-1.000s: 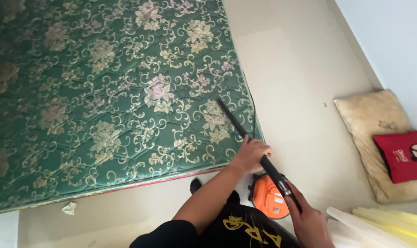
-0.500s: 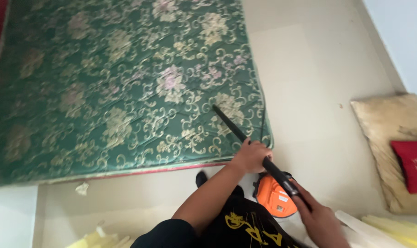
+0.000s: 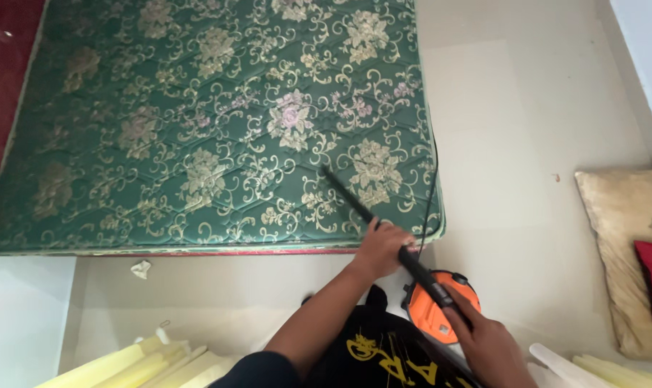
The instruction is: The person vacuums the surface of a mattress using a vacuum cleaner wand attachment.
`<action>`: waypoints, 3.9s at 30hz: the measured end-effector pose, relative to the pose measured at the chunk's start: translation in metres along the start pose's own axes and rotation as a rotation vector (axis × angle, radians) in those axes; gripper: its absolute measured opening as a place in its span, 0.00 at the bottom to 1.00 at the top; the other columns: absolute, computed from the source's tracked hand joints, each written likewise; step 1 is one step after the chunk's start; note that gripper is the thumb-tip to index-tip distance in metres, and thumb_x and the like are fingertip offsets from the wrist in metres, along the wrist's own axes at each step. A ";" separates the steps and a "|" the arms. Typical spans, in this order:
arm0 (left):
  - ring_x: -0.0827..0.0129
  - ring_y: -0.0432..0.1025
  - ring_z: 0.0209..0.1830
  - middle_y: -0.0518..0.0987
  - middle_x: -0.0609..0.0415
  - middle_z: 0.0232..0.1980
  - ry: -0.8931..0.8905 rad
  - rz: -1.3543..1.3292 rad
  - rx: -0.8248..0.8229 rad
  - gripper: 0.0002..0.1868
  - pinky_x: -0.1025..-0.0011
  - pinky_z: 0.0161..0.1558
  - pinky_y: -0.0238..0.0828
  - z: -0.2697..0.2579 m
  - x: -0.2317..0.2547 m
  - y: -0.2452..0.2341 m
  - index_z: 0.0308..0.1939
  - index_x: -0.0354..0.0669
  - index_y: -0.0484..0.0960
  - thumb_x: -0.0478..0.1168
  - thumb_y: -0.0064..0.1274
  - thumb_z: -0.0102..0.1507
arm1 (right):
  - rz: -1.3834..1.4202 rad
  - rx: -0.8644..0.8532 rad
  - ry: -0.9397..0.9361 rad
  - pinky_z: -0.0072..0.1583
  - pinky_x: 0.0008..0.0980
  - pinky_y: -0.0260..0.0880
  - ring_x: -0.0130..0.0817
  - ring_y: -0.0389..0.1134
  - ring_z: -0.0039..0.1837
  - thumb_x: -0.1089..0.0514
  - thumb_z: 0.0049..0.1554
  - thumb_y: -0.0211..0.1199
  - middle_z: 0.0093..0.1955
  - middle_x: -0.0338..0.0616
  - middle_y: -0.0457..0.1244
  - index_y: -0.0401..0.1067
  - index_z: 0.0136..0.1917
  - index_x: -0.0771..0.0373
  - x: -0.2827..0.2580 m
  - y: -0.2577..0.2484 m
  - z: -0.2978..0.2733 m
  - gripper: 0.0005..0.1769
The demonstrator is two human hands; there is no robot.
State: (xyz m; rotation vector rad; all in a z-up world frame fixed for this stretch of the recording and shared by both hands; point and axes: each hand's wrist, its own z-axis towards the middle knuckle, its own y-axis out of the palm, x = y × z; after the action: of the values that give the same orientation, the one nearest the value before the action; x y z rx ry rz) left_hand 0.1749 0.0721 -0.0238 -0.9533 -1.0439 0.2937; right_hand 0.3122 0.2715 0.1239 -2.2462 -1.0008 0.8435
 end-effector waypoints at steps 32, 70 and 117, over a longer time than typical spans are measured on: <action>0.60 0.72 0.58 0.79 0.61 0.41 -0.123 0.034 0.005 0.10 0.48 0.70 0.55 -0.102 -0.102 -0.122 0.37 0.62 0.81 0.43 0.61 0.53 | -0.117 -0.023 -0.320 0.43 0.43 0.68 0.46 0.70 0.35 0.40 0.59 0.55 0.31 0.53 0.66 0.62 0.75 0.34 -0.164 0.065 -0.045 0.30; 0.59 0.71 0.61 0.81 0.58 0.47 -0.498 0.080 0.382 0.21 0.49 0.70 0.53 -0.271 -0.199 -0.225 0.43 0.59 0.81 0.39 0.67 0.47 | -0.301 -0.169 -0.755 0.41 0.41 0.68 0.48 0.68 0.33 0.39 0.59 0.54 0.30 0.54 0.65 0.63 0.75 0.38 -0.329 0.158 -0.073 0.31; 0.63 0.72 0.58 0.80 0.62 0.45 -0.760 0.130 0.539 0.24 0.55 0.69 0.54 -0.198 -0.244 -0.262 0.43 0.59 0.80 0.37 0.67 0.45 | -0.476 -0.266 -0.661 0.42 0.42 0.69 0.44 0.72 0.36 0.38 0.60 0.51 0.35 0.49 0.70 0.61 0.77 0.32 -0.431 0.103 0.045 0.31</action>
State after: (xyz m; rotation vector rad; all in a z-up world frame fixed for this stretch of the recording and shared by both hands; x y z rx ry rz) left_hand 0.1599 -0.3360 0.0024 -0.4057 -1.4807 1.0454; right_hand 0.0982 -0.1175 0.1635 -1.8032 -1.9496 1.3132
